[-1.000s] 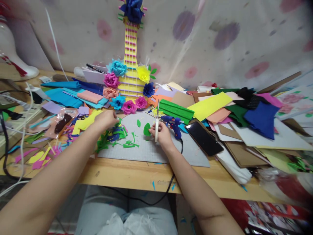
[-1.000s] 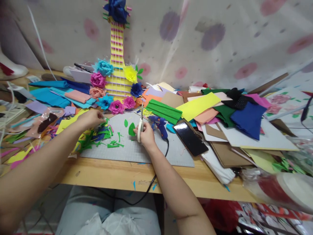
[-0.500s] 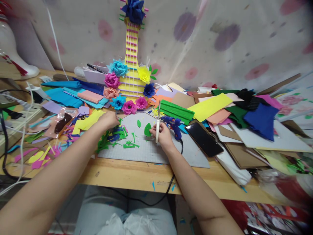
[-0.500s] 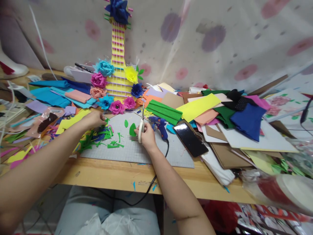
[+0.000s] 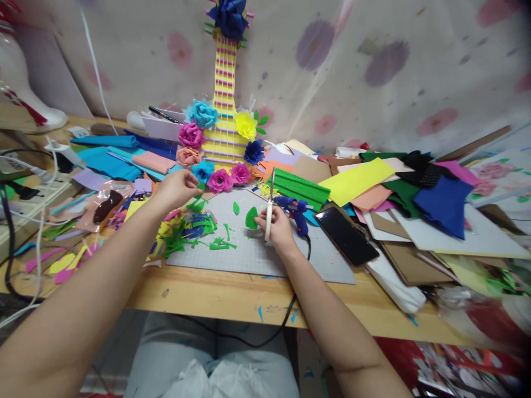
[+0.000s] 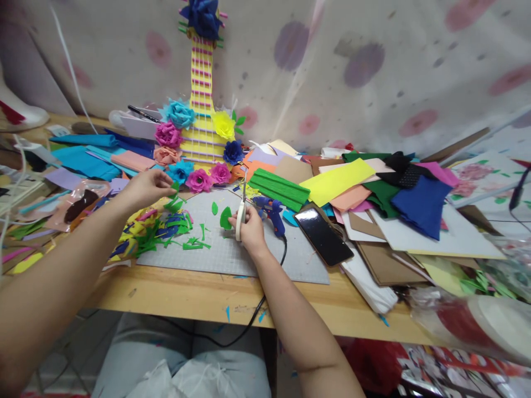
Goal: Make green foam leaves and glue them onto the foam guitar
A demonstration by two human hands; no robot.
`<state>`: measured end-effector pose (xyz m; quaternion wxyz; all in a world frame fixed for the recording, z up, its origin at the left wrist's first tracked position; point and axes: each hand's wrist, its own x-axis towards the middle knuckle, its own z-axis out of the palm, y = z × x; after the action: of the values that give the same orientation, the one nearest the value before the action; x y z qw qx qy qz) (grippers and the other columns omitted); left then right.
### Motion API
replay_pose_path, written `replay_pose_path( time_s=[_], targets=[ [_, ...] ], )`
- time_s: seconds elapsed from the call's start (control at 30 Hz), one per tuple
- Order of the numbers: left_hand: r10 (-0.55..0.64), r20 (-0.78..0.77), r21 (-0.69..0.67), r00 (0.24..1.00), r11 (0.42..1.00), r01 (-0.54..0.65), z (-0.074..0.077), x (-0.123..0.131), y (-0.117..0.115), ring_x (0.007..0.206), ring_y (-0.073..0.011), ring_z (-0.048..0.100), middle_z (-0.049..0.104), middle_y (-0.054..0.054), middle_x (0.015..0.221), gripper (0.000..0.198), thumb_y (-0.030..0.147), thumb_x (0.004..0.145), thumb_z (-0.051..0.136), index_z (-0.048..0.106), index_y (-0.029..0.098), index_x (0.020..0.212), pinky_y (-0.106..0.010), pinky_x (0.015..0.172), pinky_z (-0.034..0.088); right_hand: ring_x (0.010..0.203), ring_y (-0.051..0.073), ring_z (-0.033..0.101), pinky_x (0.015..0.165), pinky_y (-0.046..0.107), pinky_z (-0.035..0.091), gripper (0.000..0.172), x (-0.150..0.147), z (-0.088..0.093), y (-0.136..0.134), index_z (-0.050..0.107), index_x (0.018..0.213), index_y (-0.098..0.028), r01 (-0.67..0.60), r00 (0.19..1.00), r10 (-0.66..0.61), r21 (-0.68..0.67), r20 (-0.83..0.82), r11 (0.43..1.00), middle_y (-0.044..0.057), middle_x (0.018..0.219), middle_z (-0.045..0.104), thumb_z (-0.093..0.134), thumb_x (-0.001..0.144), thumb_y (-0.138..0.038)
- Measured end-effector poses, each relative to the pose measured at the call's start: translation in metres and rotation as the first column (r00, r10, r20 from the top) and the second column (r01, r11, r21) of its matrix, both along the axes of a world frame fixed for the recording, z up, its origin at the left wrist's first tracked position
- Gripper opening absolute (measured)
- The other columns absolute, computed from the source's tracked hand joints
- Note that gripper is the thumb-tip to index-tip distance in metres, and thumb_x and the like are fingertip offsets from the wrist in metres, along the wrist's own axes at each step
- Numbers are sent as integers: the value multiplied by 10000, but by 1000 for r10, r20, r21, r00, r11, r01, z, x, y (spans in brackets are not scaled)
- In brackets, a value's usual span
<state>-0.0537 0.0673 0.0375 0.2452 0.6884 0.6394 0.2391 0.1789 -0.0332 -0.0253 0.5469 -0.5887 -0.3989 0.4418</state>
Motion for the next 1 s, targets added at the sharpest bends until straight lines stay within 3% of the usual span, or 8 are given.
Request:
replay_pose_path(
  time_s=[0.1,0.2,0.4,0.63,0.9,1.0],
  targets=[
    [-87,125,-86,988,991,98,-12,18,-9,610,-153,587,619,-8,652,210,212,541,680,568,171,714,-250,555,440,589,98,531,503,216,414,423,-2,5,-2,477,749,-188,-20,999,19,-14,-39,1000,-32,681,567,749,452,-319],
    [-143,382,-239,913,939,247,-23,46,-28,507,-117,548,576,12,559,214,169,521,699,537,163,661,-227,490,435,588,94,530,488,206,414,415,-5,10,-4,477,752,-190,-65,994,66,8,-93,998,-41,668,557,744,460,-314],
    [-45,656,-374,753,847,377,-27,85,-55,491,-77,535,567,19,555,202,182,550,704,549,141,673,-188,474,441,594,104,539,506,221,431,400,-3,5,-3,480,765,-196,-87,996,88,18,-35,996,-37,676,564,734,486,-328],
    [-42,742,-359,669,818,450,-24,87,-59,586,-84,540,565,0,655,284,327,571,728,579,122,700,-242,565,509,577,101,530,518,224,424,366,3,-8,1,473,774,-198,-36,998,33,51,51,998,-39,673,562,710,536,-344],
    [-27,702,-268,712,916,300,-35,93,-60,572,-99,544,552,22,637,264,189,526,727,554,142,719,-232,503,492,610,112,547,552,234,437,350,1,-6,0,474,794,-199,-7,997,0,85,77,996,-23,706,592,703,565,-332],
    [-83,649,-220,756,931,291,-40,95,-60,538,-98,540,565,17,633,190,186,562,686,568,149,706,-222,477,479,648,122,562,575,244,448,346,0,-3,-1,468,794,-206,-26,996,17,110,88,994,-17,734,606,702,570,-328]
  ],
)
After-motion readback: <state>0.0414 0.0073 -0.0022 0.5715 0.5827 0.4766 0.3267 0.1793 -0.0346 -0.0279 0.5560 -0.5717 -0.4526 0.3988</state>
